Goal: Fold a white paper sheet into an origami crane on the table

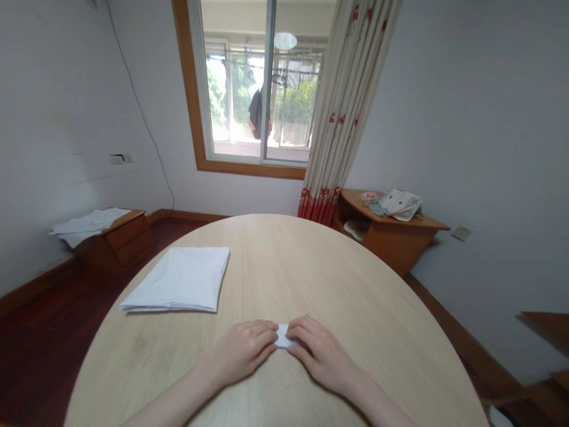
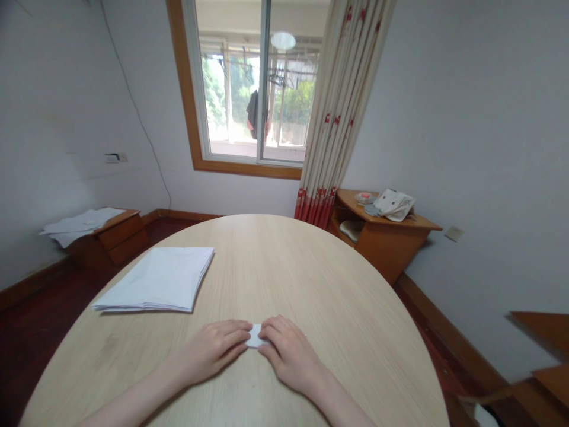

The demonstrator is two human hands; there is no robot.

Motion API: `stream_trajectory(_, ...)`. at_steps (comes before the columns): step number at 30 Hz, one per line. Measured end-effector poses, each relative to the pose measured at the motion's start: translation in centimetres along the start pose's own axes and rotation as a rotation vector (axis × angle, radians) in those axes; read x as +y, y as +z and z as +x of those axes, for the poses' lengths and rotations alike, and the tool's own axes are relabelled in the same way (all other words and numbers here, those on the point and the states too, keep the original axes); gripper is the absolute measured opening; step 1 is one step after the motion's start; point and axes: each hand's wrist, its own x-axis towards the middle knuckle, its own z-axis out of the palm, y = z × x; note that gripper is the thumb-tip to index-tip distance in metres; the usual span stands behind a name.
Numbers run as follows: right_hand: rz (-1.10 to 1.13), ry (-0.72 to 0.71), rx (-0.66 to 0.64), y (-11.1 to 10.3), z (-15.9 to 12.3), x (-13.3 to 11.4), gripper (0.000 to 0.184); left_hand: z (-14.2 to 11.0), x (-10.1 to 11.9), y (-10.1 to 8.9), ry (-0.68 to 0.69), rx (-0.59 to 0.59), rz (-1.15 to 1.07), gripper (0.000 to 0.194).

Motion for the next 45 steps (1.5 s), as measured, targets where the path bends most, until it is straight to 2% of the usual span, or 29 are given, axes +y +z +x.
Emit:
stream_trajectory(4,-0.056,-0.027,-0.004,0.1,-0.1,0.2,0.010,0.0,-0.2,0.2,0.002,0.004,-0.005,0.022)
stream_trajectory(10,-0.098,-0.110,0.023,0.2,-0.1,0.1,0.018,0.0,-0.3,0.2,-0.031,0.020,-0.067,0.024)
stream_trajectory(19,-0.057,-0.068,0.018,0.4,-0.3,0.2,0.017,-0.1,0.0,-0.2,-0.074,0.000,-0.094,0.020)
stream_trajectory(28,-0.041,-0.061,-0.013,0.0,-0.1,0.1,0.014,0.0,0.2,0.0,-0.035,0.015,-0.042,0.025)
stream_trajectory(34,0.005,-0.053,-0.013,0.1,-0.1,0.4,0.013,0.1,0.5,0.3,-0.028,0.022,0.017,0.019)
stream_trajectory(41,0.074,-0.069,0.032,0.3,0.0,0.5,0.019,0.1,0.9,0.8,-0.033,0.121,-0.002,0.019)
stream_trajectory(45,0.069,-0.050,0.037,0.3,0.0,0.2,0.023,0.3,1.0,0.6,-0.055,0.135,-0.022,0.021)
